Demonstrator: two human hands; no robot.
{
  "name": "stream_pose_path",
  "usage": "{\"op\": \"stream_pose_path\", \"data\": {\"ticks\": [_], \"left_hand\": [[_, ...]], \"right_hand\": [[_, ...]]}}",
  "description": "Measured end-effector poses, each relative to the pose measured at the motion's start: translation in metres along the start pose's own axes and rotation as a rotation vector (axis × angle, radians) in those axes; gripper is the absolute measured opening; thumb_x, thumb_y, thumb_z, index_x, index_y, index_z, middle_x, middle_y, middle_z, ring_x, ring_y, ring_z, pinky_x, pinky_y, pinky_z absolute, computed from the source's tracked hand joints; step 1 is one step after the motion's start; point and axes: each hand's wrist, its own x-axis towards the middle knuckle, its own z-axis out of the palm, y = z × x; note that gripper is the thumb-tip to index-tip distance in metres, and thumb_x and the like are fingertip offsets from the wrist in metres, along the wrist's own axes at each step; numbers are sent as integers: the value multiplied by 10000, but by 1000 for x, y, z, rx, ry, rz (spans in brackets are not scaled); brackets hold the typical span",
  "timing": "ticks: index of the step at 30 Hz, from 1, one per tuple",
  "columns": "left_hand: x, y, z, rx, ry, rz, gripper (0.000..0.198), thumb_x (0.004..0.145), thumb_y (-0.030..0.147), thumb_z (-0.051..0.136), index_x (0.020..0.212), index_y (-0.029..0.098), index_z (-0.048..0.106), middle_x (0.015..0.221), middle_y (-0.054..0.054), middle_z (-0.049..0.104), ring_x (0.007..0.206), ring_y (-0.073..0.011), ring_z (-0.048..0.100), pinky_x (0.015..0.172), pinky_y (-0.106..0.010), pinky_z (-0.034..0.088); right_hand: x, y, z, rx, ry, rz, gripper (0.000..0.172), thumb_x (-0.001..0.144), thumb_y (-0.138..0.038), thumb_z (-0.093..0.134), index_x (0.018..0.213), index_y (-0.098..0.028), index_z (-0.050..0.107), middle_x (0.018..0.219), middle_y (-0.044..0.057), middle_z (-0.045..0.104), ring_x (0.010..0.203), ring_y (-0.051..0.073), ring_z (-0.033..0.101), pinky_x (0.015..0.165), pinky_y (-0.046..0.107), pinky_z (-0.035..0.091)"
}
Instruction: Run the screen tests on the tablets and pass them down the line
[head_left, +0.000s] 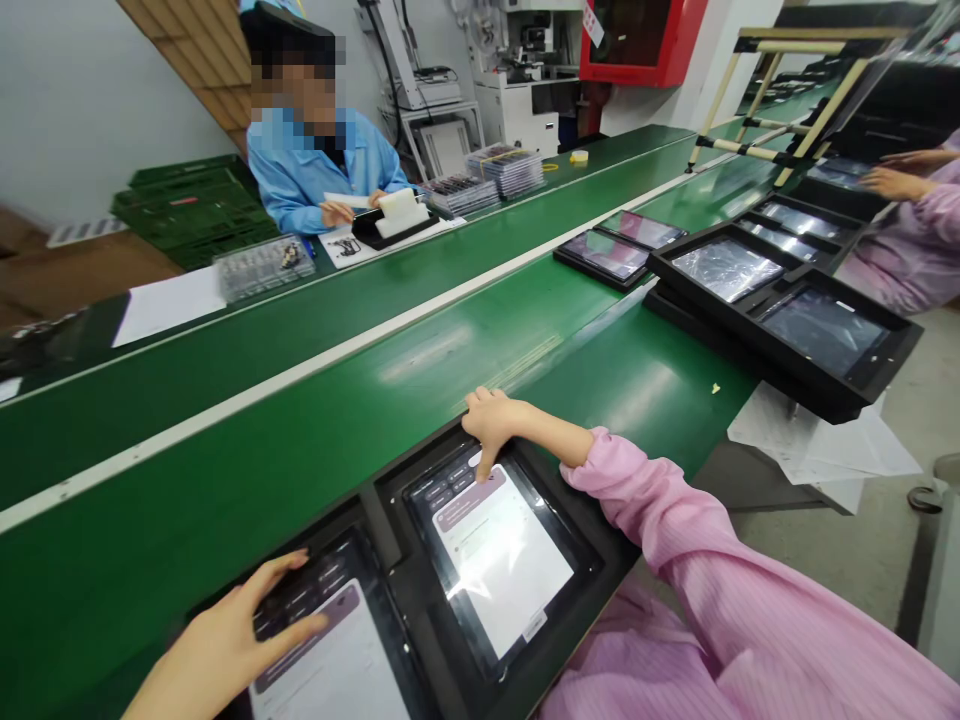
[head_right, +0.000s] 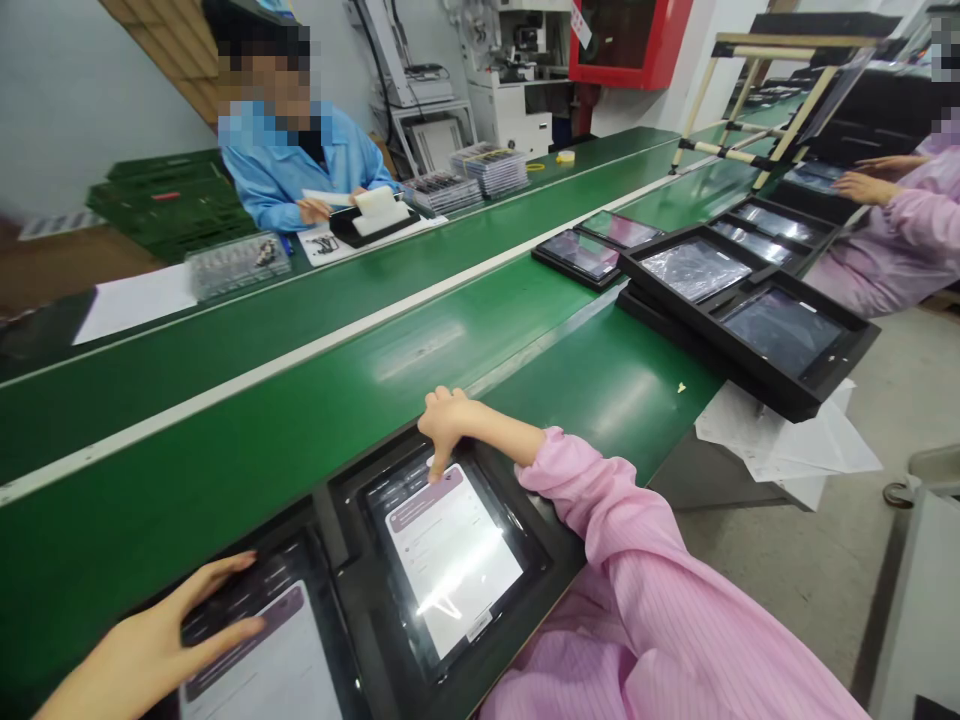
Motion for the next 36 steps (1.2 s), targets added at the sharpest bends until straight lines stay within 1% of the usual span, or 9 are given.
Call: {"op": "stream_pose_path", "data": {"ticks": [3, 5, 8, 11, 16, 21, 27, 31, 36], "left_hand": [[-3, 0, 11, 133, -49, 47, 823, 663, 553, 628, 1385, 172, 520, 838, -45, 790, 846, -344, 746, 1155, -503, 359], [-3, 3, 14, 149, 6, 56, 685, 733, 506, 608, 1353, 217, 577, 910, -33, 794, 900, -324, 740, 1187, -494, 314], [1, 5, 13, 88, 167, 7, 356, 866, 460, 493, 1100, 323, 724, 1098, 18, 772, 1132, -285, 675, 1136, -431, 397], [5, 1, 11, -5, 236, -33, 405, 948, 393, 357, 1018, 302, 745, 1153, 20, 757, 1154, -241, 665, 1137, -408, 394], [-13, -2, 10, -91, 90, 104, 551, 953, 504, 409, 1434, 248, 490, 1384, -61, 630, 1316, -257, 559, 1225, -530, 192], [-32, 9, 19, 30, -35, 222, 1017, 815, 617, 650, 1596, 269, 99, 1609, -177, 281, 1493, -362, 267, 1178, -690, 46], [-34, 22, 25, 140, -72, 199, 1195, 712, 522, 794, 1600, 266, 36, 1617, -272, 123, 1510, -422, 104, 1121, -757, 26], [-36, -4, 8, -1, -182, 241, 1137, 758, 472, 734, 1594, 317, -21, 1644, -181, 144, 1523, -369, 149, 1115, -750, -39], [-38, -55, -14, -65, -258, 111, 819, 814, 370, 598, 1552, 408, 245, 1593, -78, 366, 1464, -353, 345, 1050, -773, -137]], "right_hand": [[-3, -18, 12, -129, 49, 60, 913, 569, -662, 876, 1212, -61, 634, 1251, 254, 536, 1159, 377, 469, 961, 492, 426], [-3, -23, 19, -156, 83, 81, 906, 585, -653, 873, 1221, -59, 623, 1221, 250, 552, 1128, 369, 486, 947, 476, 427], [3, -18, 26, -83, 201, 110, 674, 671, -613, 851, 1085, -104, 695, 1120, 209, 615, 1078, 347, 519, 889, 408, 432], [12, -10, 31, 2, 299, 146, 380, 862, -524, 725, 916, -147, 733, 970, 164, 659, 1014, 316, 552, 803, 361, 418], [1, -4, 55, 128, 439, 103, 348, 1008, -467, 500, 991, -184, 702, 996, 126, 668, 999, 290, 569, 833, 387, 395], [-26, 10, 81, 271, 505, -199, 753, 873, -691, 570, 1428, -195, 452, 1331, 180, 565, 1235, 372, 493, 1001, 509, 359], [-29, 19, 86, 260, 432, -257, 1128, 692, -735, 725, 1552, -197, 231, 1448, 229, 453, 1338, 439, 398, 1051, 574, 318], [-31, 18, 83, 233, 391, -293, 1154, 686, -727, 725, 1565, -199, 195, 1506, 233, 390, 1378, 440, 349, 1077, 580, 281], [-35, 18, 80, 197, 342, -324, 1177, 690, -689, 732, 1584, -195, 147, 1533, 229, 350, 1413, 432, 300, 1092, 572, 257]]}}
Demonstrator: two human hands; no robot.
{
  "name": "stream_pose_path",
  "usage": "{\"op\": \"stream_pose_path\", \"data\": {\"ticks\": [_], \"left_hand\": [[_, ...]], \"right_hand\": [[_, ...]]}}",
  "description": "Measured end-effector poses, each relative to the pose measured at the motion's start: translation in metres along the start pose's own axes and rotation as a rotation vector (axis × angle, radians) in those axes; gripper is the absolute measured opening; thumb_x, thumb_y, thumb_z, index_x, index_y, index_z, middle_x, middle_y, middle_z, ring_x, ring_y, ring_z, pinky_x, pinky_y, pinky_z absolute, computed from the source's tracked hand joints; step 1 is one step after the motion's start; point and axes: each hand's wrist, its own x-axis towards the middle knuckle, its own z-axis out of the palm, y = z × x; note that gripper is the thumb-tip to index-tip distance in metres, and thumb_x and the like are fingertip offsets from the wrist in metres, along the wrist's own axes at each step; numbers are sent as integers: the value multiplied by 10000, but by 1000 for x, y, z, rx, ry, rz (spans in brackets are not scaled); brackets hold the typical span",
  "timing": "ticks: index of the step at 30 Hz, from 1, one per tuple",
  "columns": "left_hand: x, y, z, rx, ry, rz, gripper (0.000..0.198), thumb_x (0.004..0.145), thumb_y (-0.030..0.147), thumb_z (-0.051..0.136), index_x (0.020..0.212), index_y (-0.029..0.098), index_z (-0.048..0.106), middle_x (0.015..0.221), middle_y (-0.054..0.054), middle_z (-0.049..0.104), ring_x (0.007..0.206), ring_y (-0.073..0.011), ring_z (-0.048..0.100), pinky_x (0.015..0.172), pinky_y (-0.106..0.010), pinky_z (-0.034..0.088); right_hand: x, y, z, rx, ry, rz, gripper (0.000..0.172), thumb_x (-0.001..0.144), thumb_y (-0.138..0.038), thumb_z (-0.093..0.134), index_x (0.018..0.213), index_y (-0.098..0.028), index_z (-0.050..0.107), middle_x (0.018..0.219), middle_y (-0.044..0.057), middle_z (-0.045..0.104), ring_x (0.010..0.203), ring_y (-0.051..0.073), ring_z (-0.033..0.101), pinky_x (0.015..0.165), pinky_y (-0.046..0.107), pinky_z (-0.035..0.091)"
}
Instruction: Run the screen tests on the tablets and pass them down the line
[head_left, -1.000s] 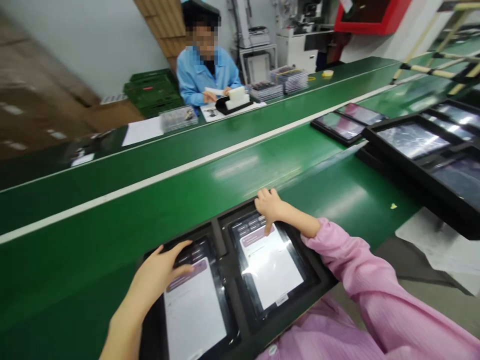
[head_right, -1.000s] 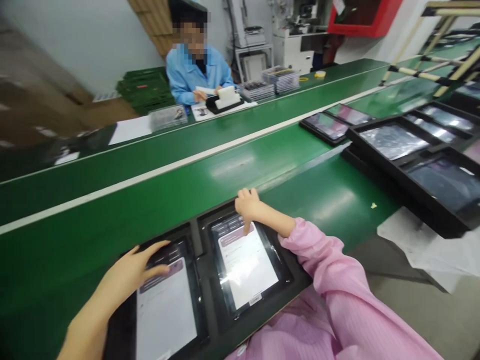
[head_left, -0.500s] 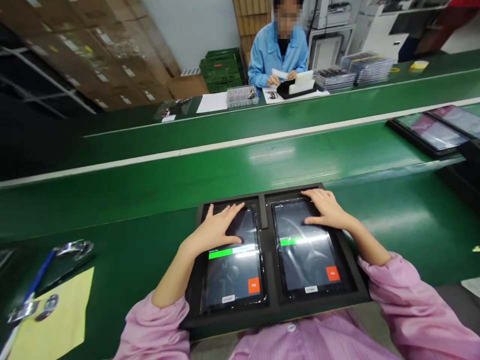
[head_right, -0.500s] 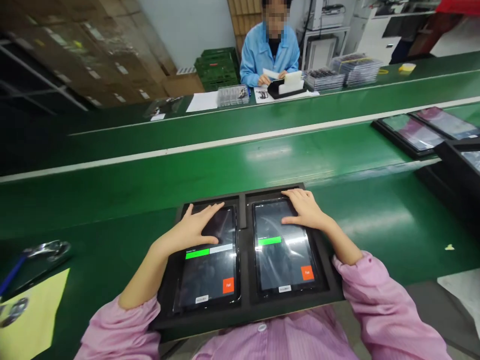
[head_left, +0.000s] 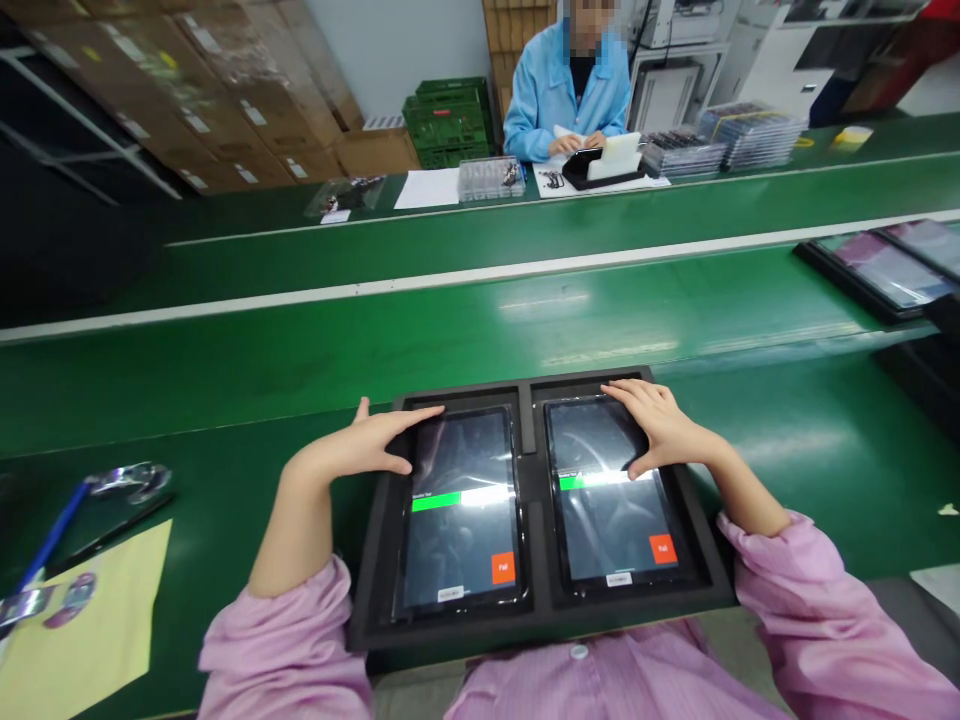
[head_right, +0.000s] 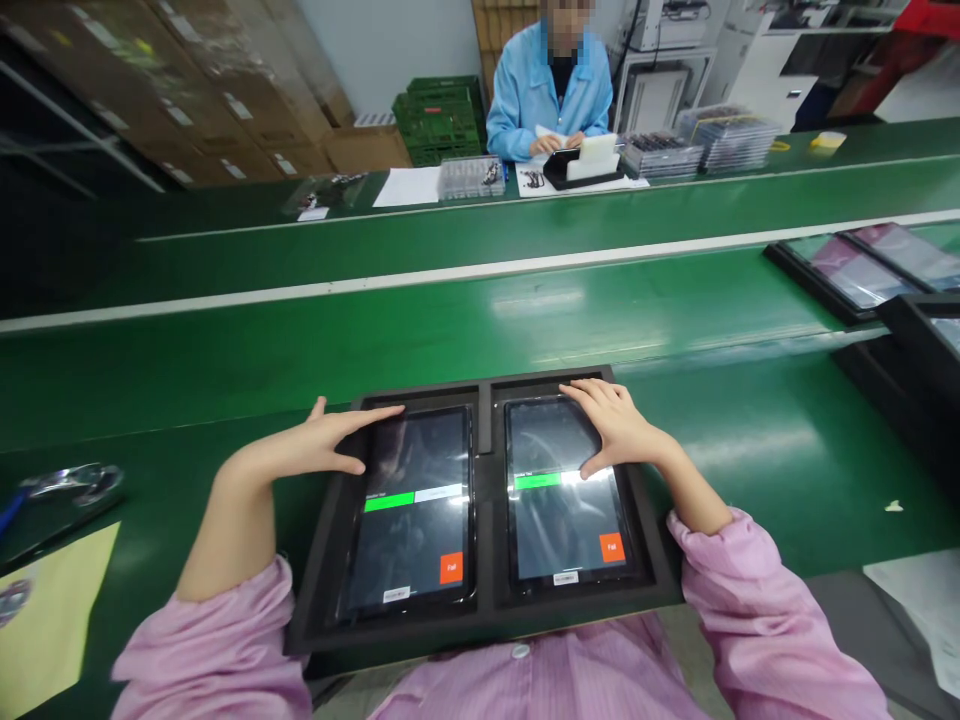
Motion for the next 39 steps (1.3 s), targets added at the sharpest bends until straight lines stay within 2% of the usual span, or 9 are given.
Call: {"op": "stream_pose_path", "data": {"ticks": [6, 11, 19, 22, 27, 30, 33, 35, 39], "left_hand": [[2, -3, -2, 46, 34, 10, 807, 771, 338, 625, 1523, 375, 335, 1600, -84, 371, 1482, -362, 301, 1093, -772, -5], [4, 2, -3, 60, 26, 37, 807, 757, 423, 666, 1503, 351, 367, 1585, -102, 367, 1486, -380, 268, 1096, -778, 0], [17, 55, 39, 160, 192, 128, 1148, 737, 583, 711, 1597, 234, 36, 1600, -240, 271, 1495, -425, 204, 1094, -767, -88], [13, 48, 35, 142, 154, 110, 1128, 767, 546, 687, 1594, 221, -8, 1617, -238, 246, 1498, -404, 219, 1085, -755, -136], [-2, 1, 7, 81, 76, -20, 725, 818, 388, 572, 1495, 322, 323, 1576, -122, 389, 1475, -372, 293, 1057, -794, -109], [0, -8, 2, 57, 92, 2, 619, 785, 307, 563, 1390, 316, 432, 1506, -93, 471, 1431, -321, 375, 1116, -760, -12], [10, -1, 4, 60, 143, -10, 524, 733, 293, 633, 1243, 267, 515, 1356, -84, 569, 1321, -292, 492, 1153, -714, 28], [16, 9, 7, 73, 182, -27, 483, 716, 320, 692, 1168, 243, 544, 1263, -81, 602, 1267, -298, 527, 1151, -719, 21], [25, 37, 16, 99, 287, 48, 576, 767, 472, 735, 1253, 234, 537, 1268, -102, 612, 1270, -338, 524, 1118, -746, -90]], "right_hand": [[-1, 1, 0, -32, -18, -5, 1222, 654, -717, 753, 1588, -194, 163, 1540, 236, 324, 1425, 435, 273, 1100, 578, 238], [0, 5, 0, 101, 6, 38, 1157, 722, -823, 622, 1584, -185, 187, 1542, 225, 336, 1428, 416, 277, 1128, 575, 216], [1, 9, 3, 174, 46, 63, 1175, 709, -915, 532, 1579, -192, 215, 1525, 226, 353, 1414, 431, 289, 1131, 600, 210], [1, 7, 1, 225, 97, 67, 1083, 768, -894, 480, 1563, -198, 244, 1504, 213, 382, 1392, 417, 323, 1122, 594, 237], [2, -26, 4, 229, 293, 71, 729, 961, -706, 349, 1505, -223, 381, 1407, 177, 481, 1315, 364, 402, 1081, 544, 316], [3, -56, 15, 99, 193, -139, 637, 983, -671, 348, 1429, -250, 520, 1409, 164, 489, 1299, 356, 410, 1088, 549, 288], [4, -76, 23, -14, 22, -335, 568, 932, -691, 491, 1350, -327, 616, 1482, 142, 439, 1315, 373, 391, 1097, 584, 247], [4, -79, 24, -30, -26, -361, 522, 897, -680, 574, 1299, -359, 659, 1506, 127, 422, 1323, 377, 384, 1092, 586, 249], [3, -67, 16, -22, 39, -288, 354, 943, -585, 558, 955, -318, 790, 1427, 73, 522, 1270, 348, 436, 1079, 562, 262]]}}
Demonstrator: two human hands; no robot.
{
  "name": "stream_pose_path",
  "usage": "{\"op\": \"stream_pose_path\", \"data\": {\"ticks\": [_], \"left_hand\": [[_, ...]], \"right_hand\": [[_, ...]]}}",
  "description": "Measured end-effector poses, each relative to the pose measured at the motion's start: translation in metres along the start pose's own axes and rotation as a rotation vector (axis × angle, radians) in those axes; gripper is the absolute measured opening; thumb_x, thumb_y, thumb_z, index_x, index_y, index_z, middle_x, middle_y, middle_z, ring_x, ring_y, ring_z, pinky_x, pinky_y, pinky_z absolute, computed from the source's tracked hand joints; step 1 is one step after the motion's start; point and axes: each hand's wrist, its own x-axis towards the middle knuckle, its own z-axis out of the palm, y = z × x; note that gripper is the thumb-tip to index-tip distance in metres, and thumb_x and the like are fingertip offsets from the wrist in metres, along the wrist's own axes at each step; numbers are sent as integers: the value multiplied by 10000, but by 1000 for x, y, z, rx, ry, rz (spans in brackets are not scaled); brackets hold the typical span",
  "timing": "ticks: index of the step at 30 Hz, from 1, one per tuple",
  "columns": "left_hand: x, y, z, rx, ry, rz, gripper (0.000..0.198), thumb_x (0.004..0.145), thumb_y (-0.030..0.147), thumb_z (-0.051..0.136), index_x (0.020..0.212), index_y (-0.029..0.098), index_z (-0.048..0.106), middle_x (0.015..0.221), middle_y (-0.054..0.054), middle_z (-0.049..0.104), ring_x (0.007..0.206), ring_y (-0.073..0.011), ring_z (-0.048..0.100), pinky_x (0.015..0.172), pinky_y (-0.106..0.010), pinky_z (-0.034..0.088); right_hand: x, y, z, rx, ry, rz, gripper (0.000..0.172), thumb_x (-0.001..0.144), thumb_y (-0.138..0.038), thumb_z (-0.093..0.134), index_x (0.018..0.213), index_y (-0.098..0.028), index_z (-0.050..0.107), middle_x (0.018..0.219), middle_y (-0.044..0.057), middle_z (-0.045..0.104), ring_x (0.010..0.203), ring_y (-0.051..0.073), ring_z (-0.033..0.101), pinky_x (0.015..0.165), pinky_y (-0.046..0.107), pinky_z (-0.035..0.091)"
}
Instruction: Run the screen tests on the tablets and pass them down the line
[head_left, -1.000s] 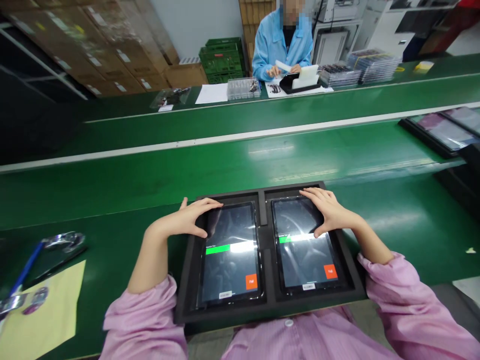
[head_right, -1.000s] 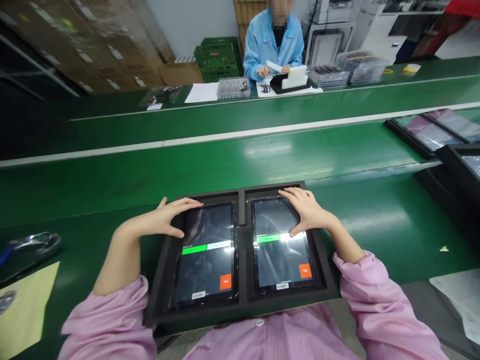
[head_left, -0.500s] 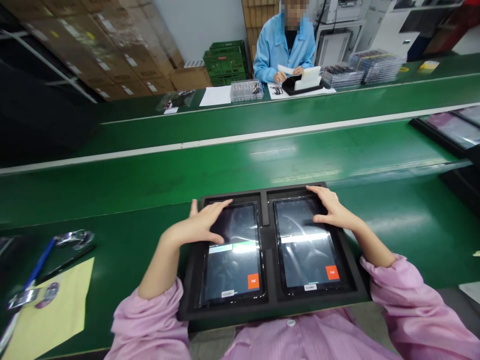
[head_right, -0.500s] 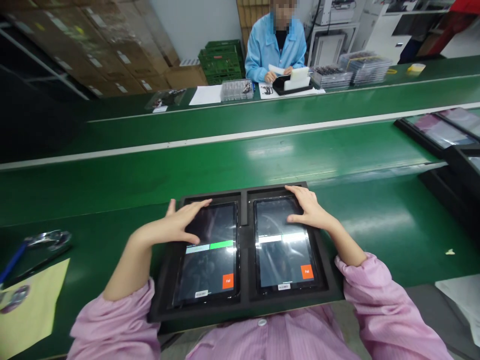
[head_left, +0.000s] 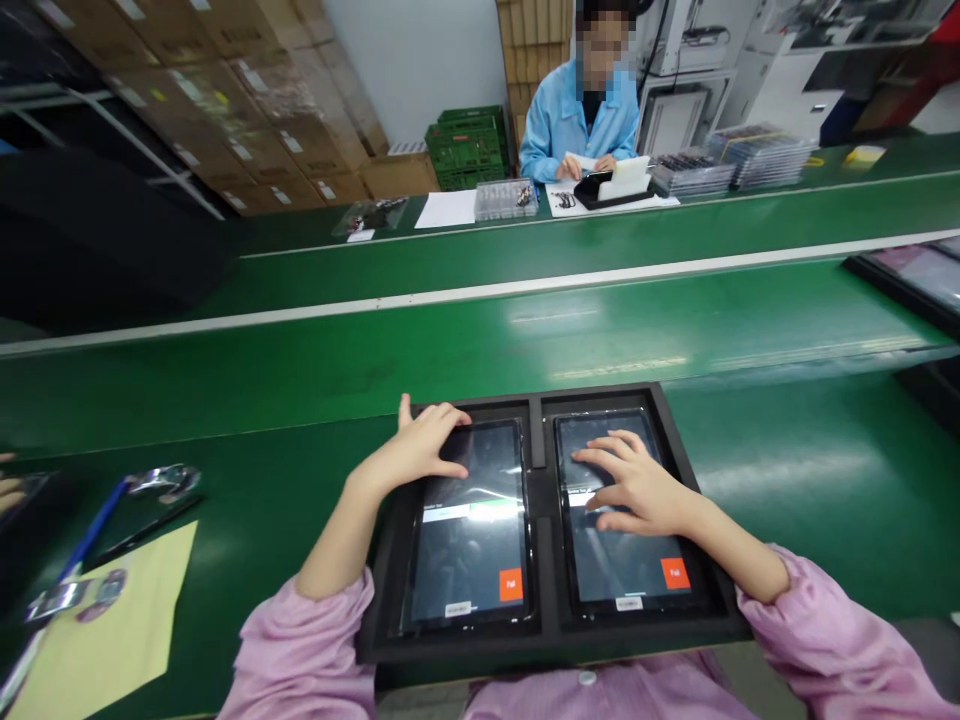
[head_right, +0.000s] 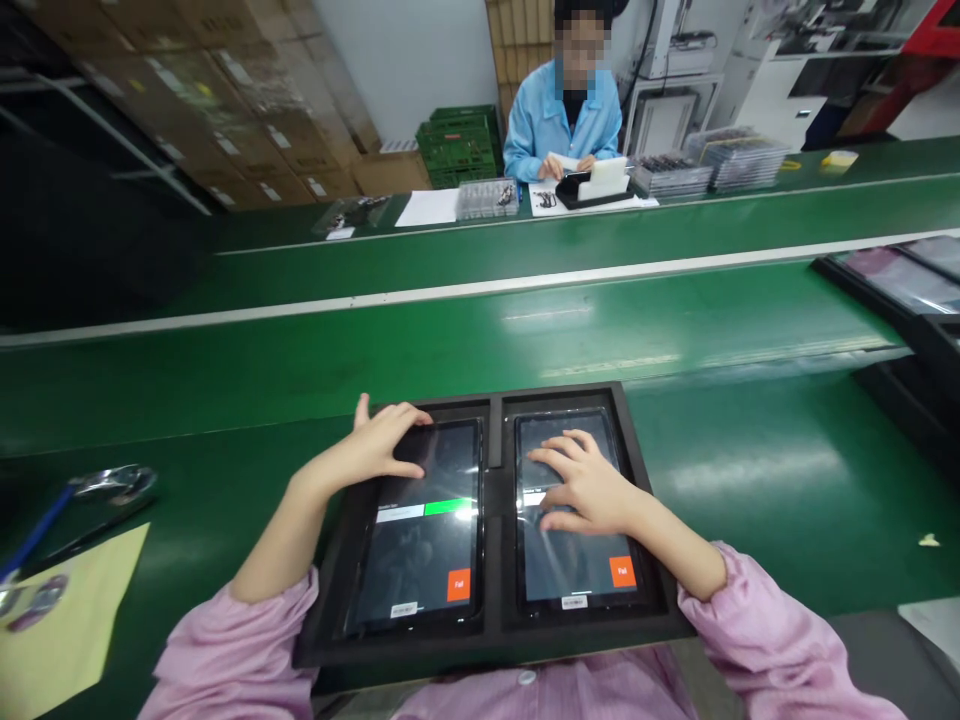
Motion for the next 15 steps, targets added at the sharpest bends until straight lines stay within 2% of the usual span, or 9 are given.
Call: {"op": "stream_pose_path", "data": {"ticks": [2, 5, 8, 10, 12, 15], "left_hand": [[2, 17, 7, -20, 37, 112, 675, 821, 558, 685, 1378, 246, 468, 1401, -130, 552, 1337, -345, 479, 1128, -722, -125], [5, 34, 18, 13, 51, 229, 672, 864, 621, 617, 1417, 268, 469, 1548, -157, 418, 1422, -368, 387, 1128, -729, -127], [8, 38, 26, 74, 80, 270, 596, 879, 621, 601, 1368, 286, 544, 1553, -146, 421, 1434, -375, 373, 1135, -742, -91], [9, 38, 28, 90, 98, 291, 590, 882, 619, 601, 1367, 287, 554, 1535, -152, 446, 1423, -367, 395, 1149, -734, -60], [8, 40, 29, 100, 112, 301, 606, 883, 628, 592, 1372, 271, 554, 1529, -172, 448, 1420, -364, 403, 1158, -727, -34], [3, 46, 30, 114, 141, 307, 607, 902, 634, 556, 1379, 259, 547, 1533, -172, 448, 1415, -353, 414, 1176, -705, 4]], "right_hand": [[-4, 13, -6, -31, 129, 130, 429, 999, -486, 465, 800, -269, 776, 1295, 75, 611, 1177, 318, 501, 1043, 537, 300], [-9, 29, -13, -126, 291, 477, 501, 1029, -346, 324, 796, -218, 749, 1016, 104, 670, 947, 260, 577, 867, 439, 408], [-9, 30, -17, -336, 247, 744, 477, 1010, -291, 324, 781, -174, 726, 836, 126, 633, 780, 252, 574, 684, 386, 410], [-7, 21, -17, -497, 178, 791, 402, 967, -210, 370, 762, -163, 713, 824, 151, 620, 758, 272, 577, 628, 384, 402], [-10, 12, -13, -605, 160, 760, 338, 896, -110, 404, 755, -173, 705, 851, 172, 620, 775, 295, 590, 597, 385, 411], [-28, 21, 3, -604, 256, 656, 329, 821, -76, 414, 710, -218, 690, 834, 175, 609, 764, 318, 603, 560, 402, 436]]}}
